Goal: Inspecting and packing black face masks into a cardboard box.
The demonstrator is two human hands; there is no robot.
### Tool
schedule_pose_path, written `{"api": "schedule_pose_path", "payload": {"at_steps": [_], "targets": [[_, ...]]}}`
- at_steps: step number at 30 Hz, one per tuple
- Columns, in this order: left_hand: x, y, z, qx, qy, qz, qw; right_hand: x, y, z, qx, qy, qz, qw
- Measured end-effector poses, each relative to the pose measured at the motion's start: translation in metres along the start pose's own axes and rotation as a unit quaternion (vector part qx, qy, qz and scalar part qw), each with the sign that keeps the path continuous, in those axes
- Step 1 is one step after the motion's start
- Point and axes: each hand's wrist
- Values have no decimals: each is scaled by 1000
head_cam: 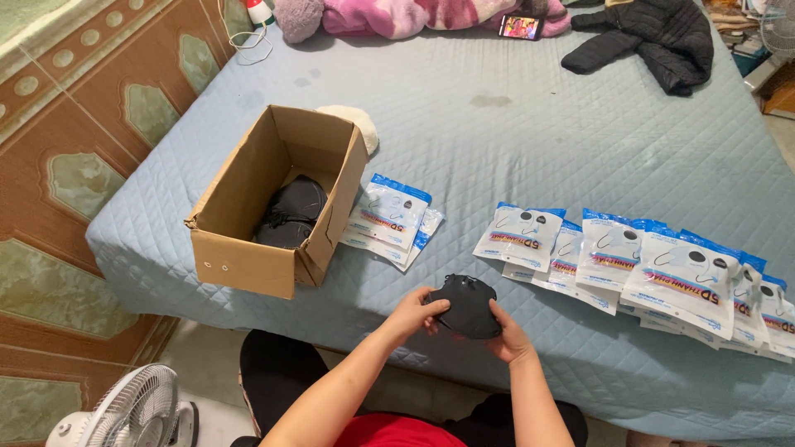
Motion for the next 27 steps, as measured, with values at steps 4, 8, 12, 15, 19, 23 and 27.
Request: {"api": "schedule_pose_path", "payload": {"at_steps": [4,8,12,15,19,23,27], "targets": [[-2,-17,-10,13,18,-29,999,-10,-8,-5,20,-43,-5,999],[9,14,3,82,39,-303,949,-12,-12,-10,13,-32,1,999],[17,20,8,171,28,-557,812,-89,5,-88,-18,-22,-11,1000],[17,1,3,250,55,-630,733,-89,7,-88,-36,-19,-8,999],[16,-10,-4,276,70,-630,723,-85,9,-82,-45,-18,-8,999],[16,-15,-8,305,86,-621,717,-74,7,-69,-42,-13,1,999],[9,-24,-14,313,83,-584,744,-74,8,-68,-53,-15,7,998]]}}
Point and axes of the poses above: each hand's wrist, its own z-axis away from the middle knuckle, its own x-axis out of the palm, y = z × x, and after that the axes turned 10 degrees about x, right-handed
